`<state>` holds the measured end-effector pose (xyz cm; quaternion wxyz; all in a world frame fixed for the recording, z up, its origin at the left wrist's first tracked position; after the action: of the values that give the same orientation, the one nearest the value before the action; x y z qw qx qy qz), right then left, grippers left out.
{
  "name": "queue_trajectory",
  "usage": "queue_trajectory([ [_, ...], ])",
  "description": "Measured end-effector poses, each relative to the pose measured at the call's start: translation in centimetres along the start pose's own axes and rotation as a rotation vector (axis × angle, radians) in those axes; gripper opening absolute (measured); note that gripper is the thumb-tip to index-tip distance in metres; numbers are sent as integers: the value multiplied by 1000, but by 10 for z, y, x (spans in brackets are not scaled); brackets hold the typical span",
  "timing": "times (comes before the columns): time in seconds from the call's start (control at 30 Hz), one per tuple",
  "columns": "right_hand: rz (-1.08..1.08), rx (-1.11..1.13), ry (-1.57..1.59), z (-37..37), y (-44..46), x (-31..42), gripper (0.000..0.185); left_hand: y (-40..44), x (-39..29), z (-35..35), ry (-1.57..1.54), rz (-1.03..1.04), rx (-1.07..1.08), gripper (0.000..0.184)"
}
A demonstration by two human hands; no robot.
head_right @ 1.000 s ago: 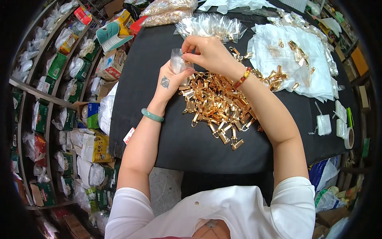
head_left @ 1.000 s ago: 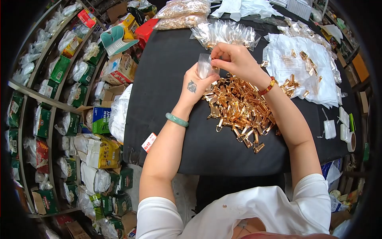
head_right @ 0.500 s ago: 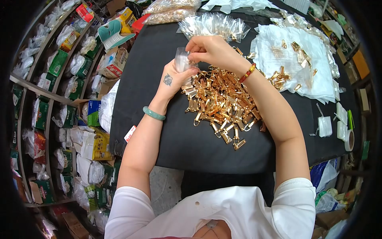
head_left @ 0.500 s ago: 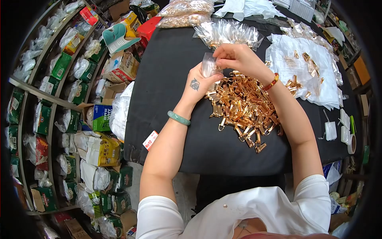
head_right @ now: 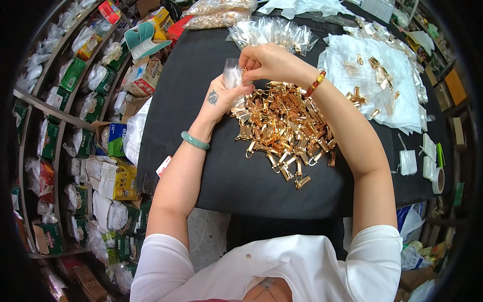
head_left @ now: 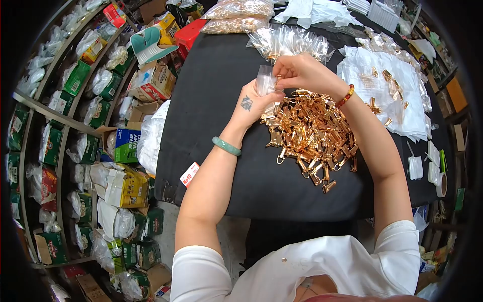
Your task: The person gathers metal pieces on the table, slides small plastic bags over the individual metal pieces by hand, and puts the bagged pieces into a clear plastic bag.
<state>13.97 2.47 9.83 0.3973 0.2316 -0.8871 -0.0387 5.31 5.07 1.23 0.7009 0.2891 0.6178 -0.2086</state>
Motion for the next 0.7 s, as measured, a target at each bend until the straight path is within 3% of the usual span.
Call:
queue_trajectory([
  [0.17, 60, 39, -50, -6, 10, 4, 18, -2, -4, 3, -28, -8, 11, 33],
  [0.43, -76, 46, -44, -15, 12, 19, 10, 0, -5, -4, -6, 45, -27, 36],
  [0.57, -219, -7, -216, -23, 14, 20, 8, 3, -5, -13, 38, 80, -87, 35],
  [0.7, -96, -73, -265, -46, 19, -14, 10, 0, 3, -17, -8, 42, -74, 36],
])
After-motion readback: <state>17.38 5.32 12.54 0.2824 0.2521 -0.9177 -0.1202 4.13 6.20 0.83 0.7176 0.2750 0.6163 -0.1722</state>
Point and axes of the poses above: each hand's wrist, its own y-axis towards the middle knuckle, its own z-axis out of the palm, x = y × z, the point moved 9 cm from there along y, towards the middle knuckle, and after that the axes turned 6 degrees about y, right-handed, at the moved point
